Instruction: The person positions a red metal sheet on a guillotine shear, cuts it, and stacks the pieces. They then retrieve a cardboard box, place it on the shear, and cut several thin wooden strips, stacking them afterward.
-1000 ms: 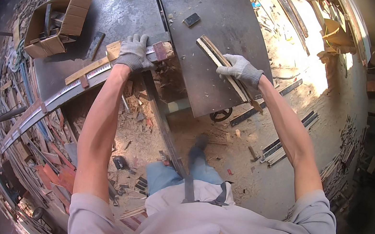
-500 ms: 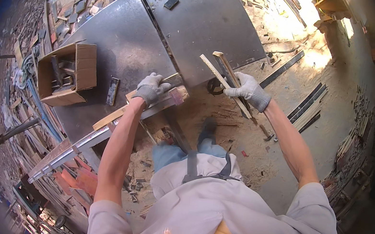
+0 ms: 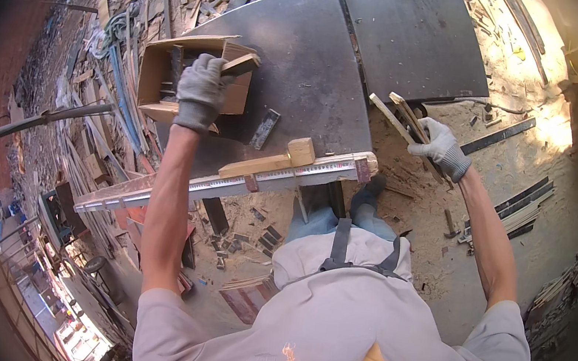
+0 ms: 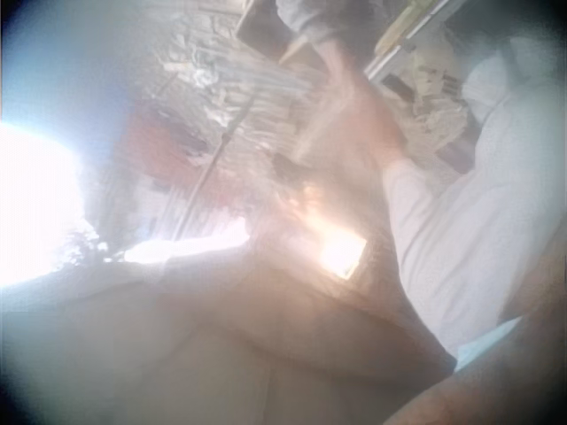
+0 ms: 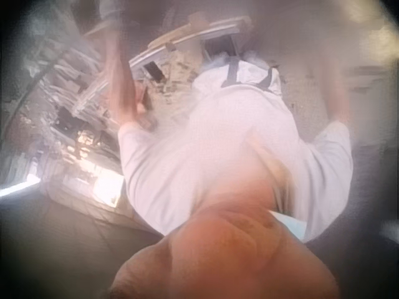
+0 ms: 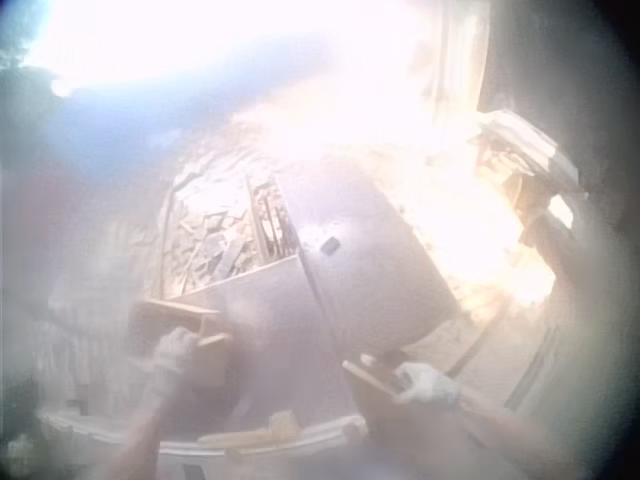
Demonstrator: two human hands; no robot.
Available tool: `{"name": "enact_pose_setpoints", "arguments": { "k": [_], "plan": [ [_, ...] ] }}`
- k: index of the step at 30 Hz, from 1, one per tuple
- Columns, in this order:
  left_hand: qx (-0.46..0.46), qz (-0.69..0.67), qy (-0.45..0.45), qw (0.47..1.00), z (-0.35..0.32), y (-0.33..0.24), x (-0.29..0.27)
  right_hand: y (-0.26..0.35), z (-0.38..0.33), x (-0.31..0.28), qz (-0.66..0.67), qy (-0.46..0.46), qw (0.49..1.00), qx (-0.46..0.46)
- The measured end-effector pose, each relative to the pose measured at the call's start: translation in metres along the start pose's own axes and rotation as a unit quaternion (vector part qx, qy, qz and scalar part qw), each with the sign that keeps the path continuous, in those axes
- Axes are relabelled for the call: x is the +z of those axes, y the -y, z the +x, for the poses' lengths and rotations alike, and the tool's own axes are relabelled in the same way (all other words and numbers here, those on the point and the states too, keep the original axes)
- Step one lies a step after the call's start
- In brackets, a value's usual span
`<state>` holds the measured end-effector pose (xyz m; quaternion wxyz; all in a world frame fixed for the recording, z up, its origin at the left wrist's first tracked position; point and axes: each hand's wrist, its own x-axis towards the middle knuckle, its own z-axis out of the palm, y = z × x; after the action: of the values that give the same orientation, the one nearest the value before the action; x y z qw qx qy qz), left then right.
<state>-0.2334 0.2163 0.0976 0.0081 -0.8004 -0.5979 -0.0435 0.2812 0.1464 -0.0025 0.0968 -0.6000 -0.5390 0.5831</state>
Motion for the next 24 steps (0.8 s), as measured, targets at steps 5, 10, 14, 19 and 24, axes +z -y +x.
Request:
{"name": "enact_pose_setpoints", "arguments": {
  "k": [5, 10, 14, 19, 24],
  "plan": [
    [0.003, 0.056, -0.045, 0.997, -0.031, 0.003, 0.022, 0.016, 0.036, 0.024, -0.231, 0.025, 0.961, -0.148],
    [0.029, -0.224, 0.066, 0.972, -0.077, -0.127, 0.134, 0.039, 0.079, 0.102, -0.45, 0.12, 0.871, -0.158],
    [-0.085, -0.334, 0.262, 0.901, -0.078, -0.166, 0.167, 0.021, 0.09, 0.128, -0.424, 0.143, 0.87, -0.208],
    [0.032, -0.161, 0.354, 0.921, -0.06, -0.174, 0.168, -0.03, 0.062, 0.057, -0.336, -0.047, 0.931, -0.136],
    [0.003, -0.152, 0.353, 0.923, -0.061, -0.176, 0.167, -0.078, 0.039, 0.041, -0.177, -0.176, 0.968, 0.013]
  ]
}}
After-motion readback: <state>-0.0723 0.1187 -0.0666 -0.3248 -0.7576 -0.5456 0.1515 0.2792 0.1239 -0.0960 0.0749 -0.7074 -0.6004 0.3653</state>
